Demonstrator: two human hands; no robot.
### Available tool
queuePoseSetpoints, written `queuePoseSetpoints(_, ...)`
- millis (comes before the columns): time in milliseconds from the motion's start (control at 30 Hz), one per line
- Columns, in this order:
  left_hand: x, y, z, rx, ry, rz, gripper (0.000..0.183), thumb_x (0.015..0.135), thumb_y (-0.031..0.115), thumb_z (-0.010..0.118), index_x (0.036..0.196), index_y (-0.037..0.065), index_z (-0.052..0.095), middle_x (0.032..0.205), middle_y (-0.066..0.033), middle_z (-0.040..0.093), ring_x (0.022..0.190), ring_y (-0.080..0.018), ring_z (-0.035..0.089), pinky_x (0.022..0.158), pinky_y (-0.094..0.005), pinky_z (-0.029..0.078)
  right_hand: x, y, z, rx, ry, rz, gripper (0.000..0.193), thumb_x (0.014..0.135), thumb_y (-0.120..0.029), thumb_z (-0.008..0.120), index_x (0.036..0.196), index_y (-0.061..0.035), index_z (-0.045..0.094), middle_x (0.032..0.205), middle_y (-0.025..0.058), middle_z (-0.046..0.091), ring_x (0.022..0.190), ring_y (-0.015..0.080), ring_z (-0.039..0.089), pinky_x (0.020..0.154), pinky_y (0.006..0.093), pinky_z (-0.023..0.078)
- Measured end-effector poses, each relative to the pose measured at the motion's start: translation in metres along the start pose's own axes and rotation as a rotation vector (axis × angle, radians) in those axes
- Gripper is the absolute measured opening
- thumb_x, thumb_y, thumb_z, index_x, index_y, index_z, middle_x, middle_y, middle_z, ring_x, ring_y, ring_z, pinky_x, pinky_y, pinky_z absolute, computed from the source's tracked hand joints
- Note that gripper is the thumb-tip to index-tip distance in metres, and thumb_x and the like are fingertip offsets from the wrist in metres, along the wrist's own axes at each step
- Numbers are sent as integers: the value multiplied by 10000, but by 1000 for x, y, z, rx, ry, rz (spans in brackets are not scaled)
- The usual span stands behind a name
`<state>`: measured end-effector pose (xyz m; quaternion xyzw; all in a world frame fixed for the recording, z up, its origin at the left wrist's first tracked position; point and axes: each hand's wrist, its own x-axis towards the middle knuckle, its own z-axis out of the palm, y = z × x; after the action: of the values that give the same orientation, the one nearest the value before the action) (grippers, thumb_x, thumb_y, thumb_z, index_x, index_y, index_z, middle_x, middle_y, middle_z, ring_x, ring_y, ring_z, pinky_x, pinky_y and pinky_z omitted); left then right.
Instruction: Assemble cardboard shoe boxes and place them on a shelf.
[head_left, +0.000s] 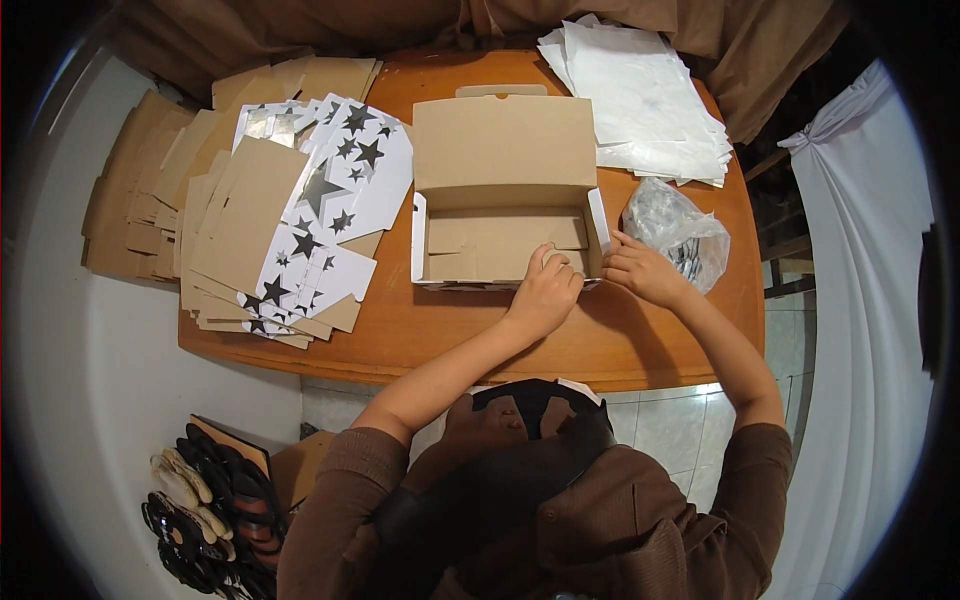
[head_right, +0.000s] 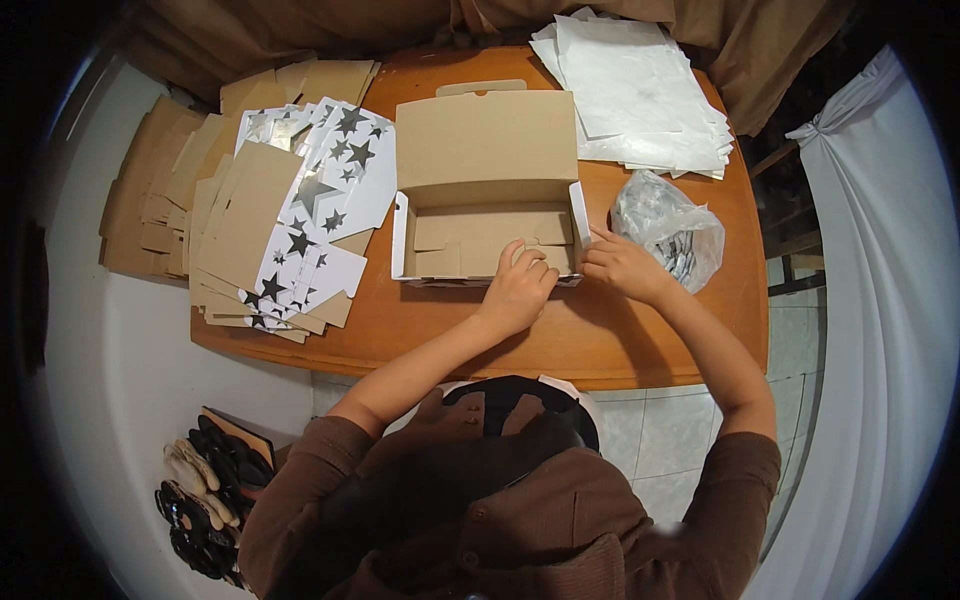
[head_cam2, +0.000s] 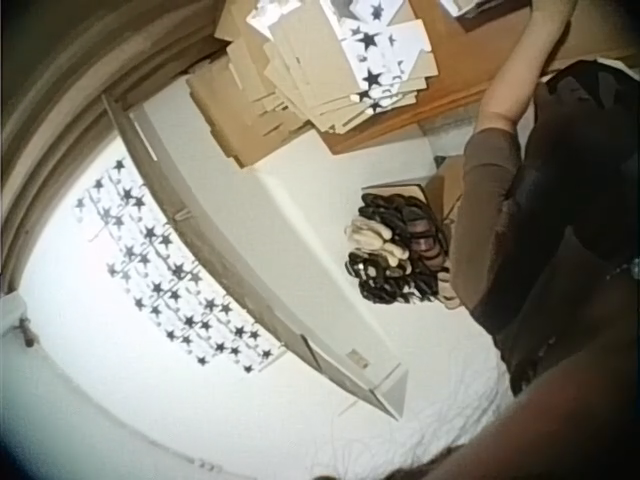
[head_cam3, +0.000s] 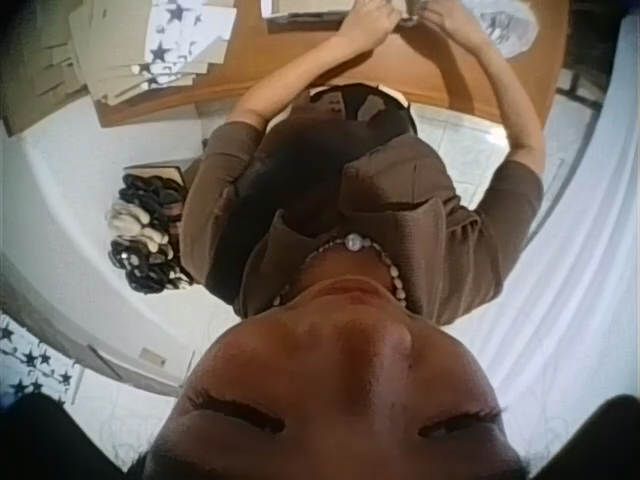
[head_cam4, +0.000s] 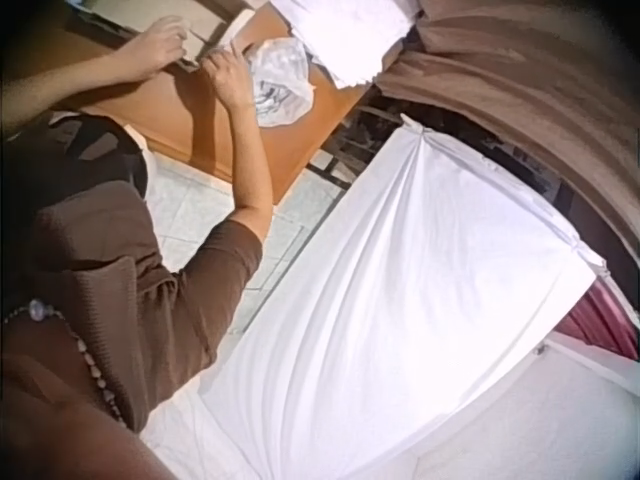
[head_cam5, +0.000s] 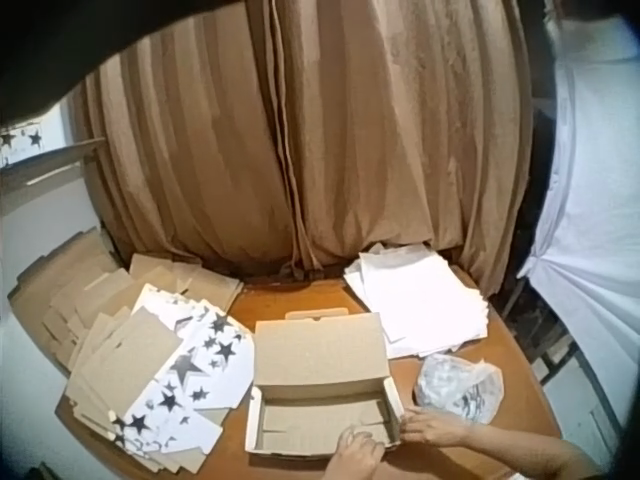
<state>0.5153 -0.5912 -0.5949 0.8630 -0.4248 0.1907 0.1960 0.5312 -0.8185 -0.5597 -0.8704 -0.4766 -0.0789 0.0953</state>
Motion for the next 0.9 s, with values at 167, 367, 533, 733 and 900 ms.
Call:
queuePoseSetpoints(167, 5, -1, 0, 28, -28, 9, 100, 705, 116, 598, 774, 44, 594, 774, -100, 587, 969, -263, 548, 1008, -497, 303, 8, 18, -4, -34, -381, -109, 229, 765, -111, 562, 981, -59, 615, 979, 64, 603, 1011, 207, 566, 1105, 417, 294)
queuePoseSetpoints(367, 24, 3, 5, 117, 43, 34, 312, 784, 335, 637, 793, 24, 629, 753, -98, 583, 898, -278, 539, 975, -470, 327, 19, 32, -10, -97, -109, -137, 308, 849, -136, 483, 1123, -79, 613, 1173, 68, 594, 1137, 182, 527, 1097, 393, 293)
queuePoseSetpoints(533, 65, 16, 15, 174, -6, 3, 421, 762, 439, 641, 703, 22, 653, 668, -106, 580, 802, -258, 519, 844, -405, 362, 36, 67, 2, -297, -136, -132, 372, 858, -152, 461, 1210, -121, 577, 1247, 11, 568, 1187, 148, 496, 1116, 371, 258)
queuePoseSetpoints(733, 85, 27, 30, 270, -307, -177, 200, 747, 230, 617, 657, 66, 687, 666, -90, 644, 761, -236, 560, 758, -384, 344, 51, 92, 7, -347, -122, -172, 310, 828, -140, 485, 1098, -120, 635, 1124, -3, 622, 1136, 131, 526, 1120, 360, 272)
queuePoseSetpoints(900, 80, 25, 36, 74, -344, -321, 147, 725, 151, 590, 657, 70, 692, 678, -110, 657, 768, -254, 583, 740, -401, 334, 59, 92, 5, -393, -202, -236, 177, 782, -130, 525, 875, -113, 674, 924, -20, 644, 1019, 147, 568, 1115, 350, 292)
